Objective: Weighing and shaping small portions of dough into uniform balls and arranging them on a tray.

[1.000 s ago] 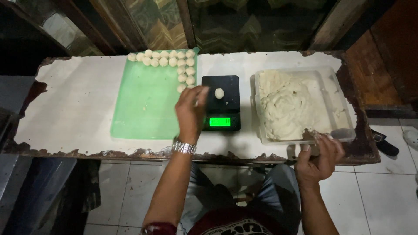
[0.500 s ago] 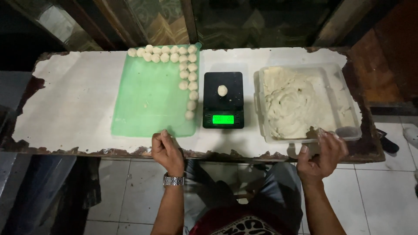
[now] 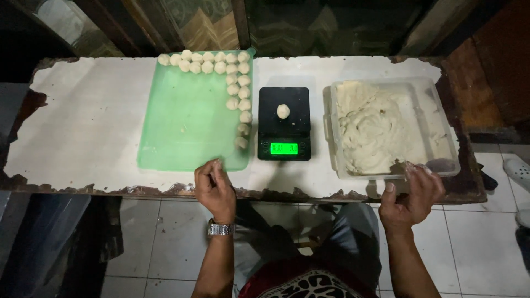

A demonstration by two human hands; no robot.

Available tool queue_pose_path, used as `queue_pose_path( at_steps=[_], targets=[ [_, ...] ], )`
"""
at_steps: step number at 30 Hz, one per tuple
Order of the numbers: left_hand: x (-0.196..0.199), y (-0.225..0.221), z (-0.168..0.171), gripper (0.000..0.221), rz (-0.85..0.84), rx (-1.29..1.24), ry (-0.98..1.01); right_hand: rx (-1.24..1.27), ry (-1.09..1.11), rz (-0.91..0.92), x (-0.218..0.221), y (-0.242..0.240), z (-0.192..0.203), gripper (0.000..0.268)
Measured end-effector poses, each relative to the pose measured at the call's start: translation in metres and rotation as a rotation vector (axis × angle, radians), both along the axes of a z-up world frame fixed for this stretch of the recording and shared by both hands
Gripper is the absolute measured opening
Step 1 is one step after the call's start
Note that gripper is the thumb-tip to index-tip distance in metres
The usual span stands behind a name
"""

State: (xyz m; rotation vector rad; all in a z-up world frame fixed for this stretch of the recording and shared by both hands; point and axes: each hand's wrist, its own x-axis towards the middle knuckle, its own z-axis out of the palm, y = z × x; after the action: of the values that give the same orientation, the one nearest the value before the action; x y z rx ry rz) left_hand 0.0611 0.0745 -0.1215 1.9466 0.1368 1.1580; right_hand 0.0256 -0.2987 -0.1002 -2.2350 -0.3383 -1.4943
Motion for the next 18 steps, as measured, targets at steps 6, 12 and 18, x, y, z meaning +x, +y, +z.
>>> queue_pose_path(
  at_steps=[6, 12, 18],
  targets=[
    [-0.001, 0.0, 0.001, 0.015, 0.037, -0.006, 0.03, 0.018, 0.029, 0.0, 0.0, 0.0, 0.001, 0.031],
    [-0.001, -0.001, 0.001, 0.015, 0.021, -0.007, 0.014, 0.03, 0.022, 0.003, -0.001, 0.002, 0.008, 0.03],
    [-0.002, 0.0, 0.003, 0.021, 0.017, -0.04, 0.017, 0.142, 0.017, 0.041, 0.004, 0.007, 0.03, 0.029]
  ],
)
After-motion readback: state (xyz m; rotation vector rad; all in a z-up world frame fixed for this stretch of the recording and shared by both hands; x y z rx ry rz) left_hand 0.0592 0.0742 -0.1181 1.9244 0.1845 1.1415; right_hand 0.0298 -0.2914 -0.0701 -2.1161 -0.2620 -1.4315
